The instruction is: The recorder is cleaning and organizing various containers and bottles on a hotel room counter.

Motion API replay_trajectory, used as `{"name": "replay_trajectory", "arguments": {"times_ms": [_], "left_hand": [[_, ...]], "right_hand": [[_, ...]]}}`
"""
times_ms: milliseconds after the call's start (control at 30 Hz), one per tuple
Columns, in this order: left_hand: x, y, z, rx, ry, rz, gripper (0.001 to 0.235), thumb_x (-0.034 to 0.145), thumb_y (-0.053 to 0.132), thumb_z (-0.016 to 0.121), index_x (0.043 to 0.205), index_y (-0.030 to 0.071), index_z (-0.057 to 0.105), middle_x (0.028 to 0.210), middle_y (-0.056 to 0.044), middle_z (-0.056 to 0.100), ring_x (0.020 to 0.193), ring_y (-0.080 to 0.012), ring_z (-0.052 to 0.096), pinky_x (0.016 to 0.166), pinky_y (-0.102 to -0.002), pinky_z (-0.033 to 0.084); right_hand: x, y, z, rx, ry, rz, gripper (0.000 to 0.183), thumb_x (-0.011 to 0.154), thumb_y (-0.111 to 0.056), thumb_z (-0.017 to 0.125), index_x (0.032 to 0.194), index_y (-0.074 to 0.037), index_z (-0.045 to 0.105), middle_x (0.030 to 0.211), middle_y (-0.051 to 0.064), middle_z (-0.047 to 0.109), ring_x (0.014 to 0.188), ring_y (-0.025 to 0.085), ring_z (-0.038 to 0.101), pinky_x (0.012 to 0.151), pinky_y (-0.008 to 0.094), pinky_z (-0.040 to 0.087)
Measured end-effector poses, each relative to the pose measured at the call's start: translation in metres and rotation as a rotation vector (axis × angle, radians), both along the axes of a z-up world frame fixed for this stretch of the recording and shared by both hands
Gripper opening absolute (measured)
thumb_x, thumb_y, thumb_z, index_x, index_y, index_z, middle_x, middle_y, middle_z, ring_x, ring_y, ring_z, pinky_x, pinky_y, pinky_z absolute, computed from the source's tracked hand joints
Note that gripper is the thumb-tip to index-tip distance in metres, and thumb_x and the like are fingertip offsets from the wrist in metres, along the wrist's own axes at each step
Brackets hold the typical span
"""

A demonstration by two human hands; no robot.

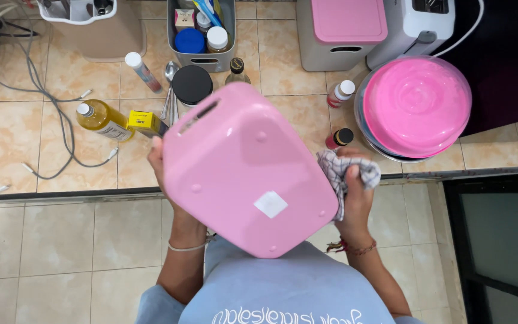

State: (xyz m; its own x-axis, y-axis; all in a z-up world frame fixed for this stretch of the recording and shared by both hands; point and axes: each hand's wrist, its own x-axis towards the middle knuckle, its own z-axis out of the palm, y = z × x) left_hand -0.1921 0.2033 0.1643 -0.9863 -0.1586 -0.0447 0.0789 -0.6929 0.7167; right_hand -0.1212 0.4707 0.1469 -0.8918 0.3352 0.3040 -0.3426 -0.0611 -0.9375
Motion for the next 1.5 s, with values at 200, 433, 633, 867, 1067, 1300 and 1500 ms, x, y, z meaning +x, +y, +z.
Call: {"name": "replay_trajectory", "arguments": {"times_ms": [200,433,633,867,1067,1300,1500], "left_hand": [[-0.013,0.006,-0.015,0.142,0.015,-0.071,0.046,0.110,0.051,0.044,0.130,0.010,0.056,0.120,-0.006,0.062,0.115,-0.0134,0.061,0.100,-0.031,0.052],[-0.007,0.024,-0.008,0.009,-0.009,-0.008,0.034,0.099,0.043,0.043,0.121,0.019,0.052,0.113,0.000,0.065,0.104,-0.0083,0.066,0.091,-0.027,0.057],[-0.023,0.023,-0.030,-0.064,0.011,0.007,0.043,0.115,0.042,0.046,0.104,0.003,0.061,0.092,-0.005,0.066,0.078,-0.0109,0.064,0.069,-0.030,0.055],[-0.023,-0.012,-0.017,0.077,0.165,0.037,0.044,0.118,0.046,0.041,0.127,0.006,0.056,0.117,-0.006,0.062,0.110,-0.0142,0.063,0.098,-0.033,0.055],[-0.023,-0.007,0.006,0.205,0.212,-0.085,0.058,0.112,0.048,0.035,0.148,0.005,0.048,0.144,-0.010,0.057,0.131,-0.0170,0.058,0.115,-0.034,0.050],[-0.016,-0.004,-0.018,-0.003,0.239,0.001,0.056,0.111,0.049,0.033,0.152,0.011,0.037,0.148,-0.008,0.053,0.138,-0.0168,0.054,0.117,-0.035,0.049],[0.007,-0.014,-0.028,-0.971,0.508,0.630,0.060,0.122,0.044,0.049,0.155,0.005,0.017,0.149,-0.014,0.035,0.143,-0.0203,0.050,0.117,-0.043,0.051]], "right_hand": [[0.019,-0.005,-0.013,0.327,0.338,-0.443,0.040,0.112,-0.046,0.055,0.120,-0.007,0.055,0.127,0.007,0.055,0.113,0.016,0.054,0.102,0.035,0.046],[0.031,-0.010,0.077,1.200,0.509,-0.316,0.027,0.083,-0.025,0.083,0.105,-0.011,0.075,0.106,0.001,0.061,0.098,0.025,0.059,0.088,0.045,0.049],[0.025,-0.027,0.060,1.342,0.730,-0.044,0.030,0.079,-0.015,0.083,0.109,-0.016,0.080,0.106,-0.001,0.066,0.100,0.024,0.061,0.085,0.043,0.053],[0.013,0.015,-0.004,1.101,0.728,-0.033,0.022,0.084,-0.024,0.082,0.102,-0.014,0.072,0.106,0.003,0.058,0.092,0.023,0.058,0.083,0.043,0.048],[0.003,-0.014,0.002,0.538,0.464,-0.361,0.033,0.103,-0.044,0.063,0.112,-0.013,0.058,0.109,0.005,0.052,0.095,0.020,0.052,0.097,0.039,0.043],[-0.010,-0.053,0.007,-0.624,0.005,-0.141,0.052,0.103,-0.052,0.053,0.132,-0.008,0.053,0.126,0.005,0.062,0.119,0.020,0.062,0.107,0.040,0.048],[-0.005,-0.069,-0.026,-0.959,-0.537,0.161,0.057,0.102,-0.050,0.049,0.138,-0.007,0.055,0.127,0.011,0.067,0.111,0.022,0.068,0.096,0.041,0.055]]}}
